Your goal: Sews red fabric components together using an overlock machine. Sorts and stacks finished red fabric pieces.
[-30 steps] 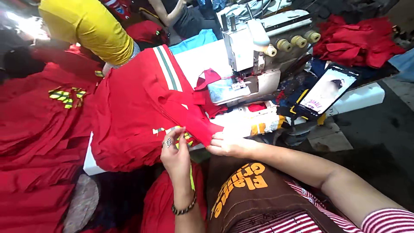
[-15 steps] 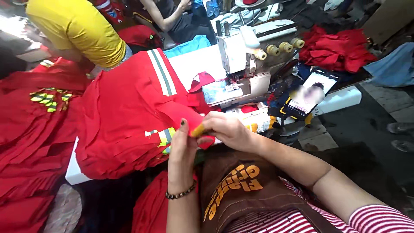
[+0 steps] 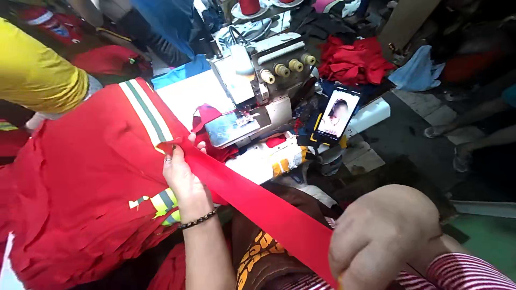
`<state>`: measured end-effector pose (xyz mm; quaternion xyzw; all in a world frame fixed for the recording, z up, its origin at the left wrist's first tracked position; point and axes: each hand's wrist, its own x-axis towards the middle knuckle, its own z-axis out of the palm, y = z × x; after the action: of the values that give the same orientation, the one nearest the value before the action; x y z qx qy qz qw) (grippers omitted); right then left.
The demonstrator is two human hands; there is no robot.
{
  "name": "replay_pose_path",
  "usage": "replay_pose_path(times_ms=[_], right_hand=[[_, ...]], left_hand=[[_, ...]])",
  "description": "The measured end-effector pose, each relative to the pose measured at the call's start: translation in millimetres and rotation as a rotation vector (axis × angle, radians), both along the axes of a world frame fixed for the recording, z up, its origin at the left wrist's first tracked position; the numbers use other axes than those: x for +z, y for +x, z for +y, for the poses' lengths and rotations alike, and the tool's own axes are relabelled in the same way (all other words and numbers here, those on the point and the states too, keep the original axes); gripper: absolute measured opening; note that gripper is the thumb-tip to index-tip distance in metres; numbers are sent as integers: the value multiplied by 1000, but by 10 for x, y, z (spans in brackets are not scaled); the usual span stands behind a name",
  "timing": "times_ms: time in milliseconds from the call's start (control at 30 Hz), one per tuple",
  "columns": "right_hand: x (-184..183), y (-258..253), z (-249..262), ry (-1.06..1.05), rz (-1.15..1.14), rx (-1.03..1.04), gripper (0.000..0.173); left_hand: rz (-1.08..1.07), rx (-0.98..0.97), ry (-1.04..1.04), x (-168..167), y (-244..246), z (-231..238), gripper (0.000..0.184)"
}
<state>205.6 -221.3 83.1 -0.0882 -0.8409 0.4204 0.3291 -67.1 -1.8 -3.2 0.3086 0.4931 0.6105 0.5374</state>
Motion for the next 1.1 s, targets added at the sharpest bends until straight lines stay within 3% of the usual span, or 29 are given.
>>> replay_pose_path(times_ms=[133,233,300,400,533,633,767,967,1100], right_hand=[[-49,-48,74,-3,35,60,24],[-110,-256,293,39,28,-153,14],[-193,-417,532,124,-3,-345,13],[-330,-622,814,153,-37,-597,14],[-432,-723,895,110,-29,-920,16],[-470,-691,872,94,-27,-1039,19],[-492,-680,862,70,-25,-1076,21],[-565,-732,952,96,31,-1128,20],[-686,-643,1186,-306,211,-964,40]], left_hand=[[257,74,134,-46,122,-216,31],[338,19,239,-54,307,-550,18],[251,-68,251,-20,416,-799,9],[11,-207,177,45,506,-1062,14],[-84,-294,96,51,497,-1160,21],[-131,-427,100,68,417,-1162,16],[-157,-560,146,38,358,-1129,24],[198,-525,204,81,309,-1032,15],[618,-641,578,169,210,-506,14]])
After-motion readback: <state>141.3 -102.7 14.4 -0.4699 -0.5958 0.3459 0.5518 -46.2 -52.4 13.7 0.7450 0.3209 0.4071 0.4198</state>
